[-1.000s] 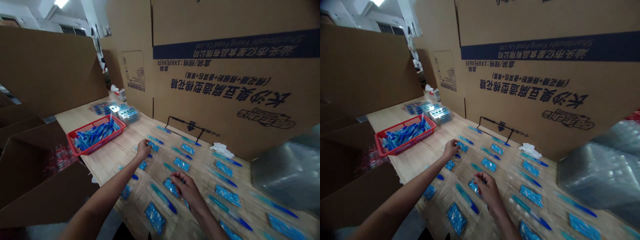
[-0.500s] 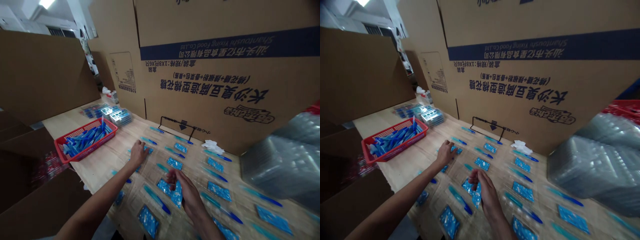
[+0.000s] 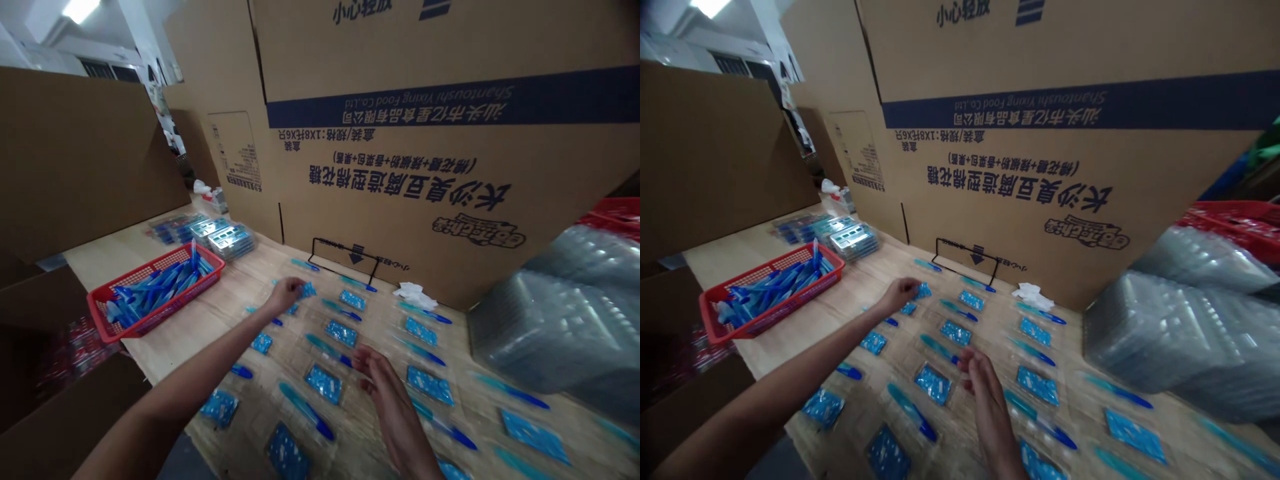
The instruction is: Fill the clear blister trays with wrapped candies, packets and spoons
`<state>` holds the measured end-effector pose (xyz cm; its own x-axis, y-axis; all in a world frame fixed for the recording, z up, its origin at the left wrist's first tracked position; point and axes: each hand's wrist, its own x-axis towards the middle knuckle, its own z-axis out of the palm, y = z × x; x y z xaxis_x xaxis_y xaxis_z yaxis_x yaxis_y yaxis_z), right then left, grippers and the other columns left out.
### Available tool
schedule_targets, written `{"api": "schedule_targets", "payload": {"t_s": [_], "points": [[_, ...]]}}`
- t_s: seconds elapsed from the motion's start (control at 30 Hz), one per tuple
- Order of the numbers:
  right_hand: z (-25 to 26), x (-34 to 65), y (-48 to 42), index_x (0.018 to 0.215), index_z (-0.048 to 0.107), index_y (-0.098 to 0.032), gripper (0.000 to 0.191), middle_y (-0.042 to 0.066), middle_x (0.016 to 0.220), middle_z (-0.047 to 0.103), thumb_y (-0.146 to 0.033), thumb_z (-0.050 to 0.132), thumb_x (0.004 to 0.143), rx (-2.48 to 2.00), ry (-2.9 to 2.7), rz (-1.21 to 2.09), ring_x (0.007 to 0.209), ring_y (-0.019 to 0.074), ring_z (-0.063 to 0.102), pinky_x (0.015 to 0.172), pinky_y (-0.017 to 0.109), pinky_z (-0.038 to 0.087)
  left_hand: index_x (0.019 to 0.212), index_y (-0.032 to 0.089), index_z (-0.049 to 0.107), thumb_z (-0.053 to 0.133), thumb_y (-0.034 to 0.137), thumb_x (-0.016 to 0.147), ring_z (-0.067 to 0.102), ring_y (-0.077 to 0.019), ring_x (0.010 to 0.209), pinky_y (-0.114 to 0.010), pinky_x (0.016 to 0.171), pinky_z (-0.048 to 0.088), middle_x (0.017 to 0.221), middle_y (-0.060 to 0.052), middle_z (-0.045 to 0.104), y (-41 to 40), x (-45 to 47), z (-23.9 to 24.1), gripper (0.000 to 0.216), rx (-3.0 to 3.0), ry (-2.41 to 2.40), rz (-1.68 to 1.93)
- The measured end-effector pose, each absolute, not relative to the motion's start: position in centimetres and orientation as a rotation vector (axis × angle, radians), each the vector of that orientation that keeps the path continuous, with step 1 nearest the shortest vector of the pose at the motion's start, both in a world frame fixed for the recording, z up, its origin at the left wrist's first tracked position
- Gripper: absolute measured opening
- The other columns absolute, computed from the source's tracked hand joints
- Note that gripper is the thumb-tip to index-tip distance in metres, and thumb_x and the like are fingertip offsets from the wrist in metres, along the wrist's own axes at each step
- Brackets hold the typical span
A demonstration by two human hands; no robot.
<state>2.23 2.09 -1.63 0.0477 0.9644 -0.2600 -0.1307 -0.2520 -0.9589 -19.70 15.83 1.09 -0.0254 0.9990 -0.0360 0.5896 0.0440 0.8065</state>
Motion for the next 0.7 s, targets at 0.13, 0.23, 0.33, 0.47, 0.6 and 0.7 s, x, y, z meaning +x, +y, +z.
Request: {"api": "schedule_targets", "payload": {"t_s": [0.13, 0.23, 0.33, 0.47, 0.6, 0.7], "points": [[-1.7, 5.8, 0.9, 0.091, 0.069, -0.021, 0.060, 0.010, 0.104, 0.069, -0.071, 0.063, 0.060, -1.402, -0.809, 1.390, 0.093, 0.0270, 0.064, 0.074, 0.035, 0.052, 0.091, 0.017, 0.066, 0.060, 0.023, 0.081, 0.052, -0.0231, 0.111, -0.041, 0.097, 0.040, 0.107, -0.008, 0.064, 23.2, -21.5, 1.3, 0.014, 1.815, 1.948, 0.627], [-2.6, 9.1, -0.8, 0.087, 0.070, -0.020, 0.060, 0.011, 0.095, 0.072, -0.071, 0.065, 0.057, -1.459, -0.717, 1.368, 0.084, 0.0274, 0.066, 0.069, 0.036, 0.053, 0.096, 0.018, 0.066, 0.059, 0.024, 0.082, 0.052, -0.0245, 0.112, -0.043, 0.095, 0.040, 0.111, -0.008, 0.062, 25.1, -21.1, 0.5, 0.017, 1.942, 2.036, 0.429], [-3.6, 13.0, -3.8, 0.090, 0.069, -0.019, 0.057, 0.010, 0.095, 0.071, -0.070, 0.061, 0.065, -1.597, -0.713, 1.140, 0.084, 0.0275, 0.065, 0.073, 0.037, 0.053, 0.104, 0.024, 0.066, 0.056, 0.017, 0.078, 0.046, -0.0278, 0.120, -0.036, 0.095, 0.040, 0.119, -0.009, 0.060, 25.0, -20.5, -0.6, 0.029, 2.058, 2.064, 0.306], [-5.0, 17.4, -9.2, 0.104, 0.064, -0.022, 0.045, 0.010, 0.115, 0.065, -0.057, 0.045, 0.084, -1.843, -1.090, 0.537, 0.110, 0.0277, 0.057, 0.095, 0.042, 0.044, 0.126, 0.022, 0.051, 0.042, 0.025, 0.088, 0.032, -0.0283, 0.132, -0.048, 0.105, 0.029, 0.142, -0.009, 0.043, 24.2, -20.4, -1.5, 0.039, 2.206, 1.964, 0.204], [-7.0, 19.2, -13.2, 0.124, 0.056, -0.023, 0.049, 0.011, 0.135, 0.051, -0.051, 0.045, 0.086, -2.060, -1.655, 0.116, 0.127, 0.0323, 0.042, 0.103, 0.053, 0.034, 0.134, 0.010, 0.038, 0.030, 0.037, 0.094, 0.020, -0.0346, 0.137, -0.063, 0.104, 0.015, 0.149, -0.014, 0.030, 23.8, -20.1, -1.8, 0.049, 2.301, 1.921, 0.144], [-8.5, 19.2, -13.9, 0.131, 0.050, -0.021, 0.051, 0.013, 0.143, 0.042, -0.047, 0.041, 0.088, -2.206, -1.832, 0.016, 0.132, 0.0331, 0.035, 0.101, 0.056, 0.034, 0.139, 0.007, 0.030, 0.019, 0.040, 0.096, 0.016, -0.0341, 0.138, -0.063, 0.104, 0.014, 0.151, -0.015, 0.026, 21.2, -18.6, -2.0, 0.055, 2.427, 1.892, 0.185]]}}
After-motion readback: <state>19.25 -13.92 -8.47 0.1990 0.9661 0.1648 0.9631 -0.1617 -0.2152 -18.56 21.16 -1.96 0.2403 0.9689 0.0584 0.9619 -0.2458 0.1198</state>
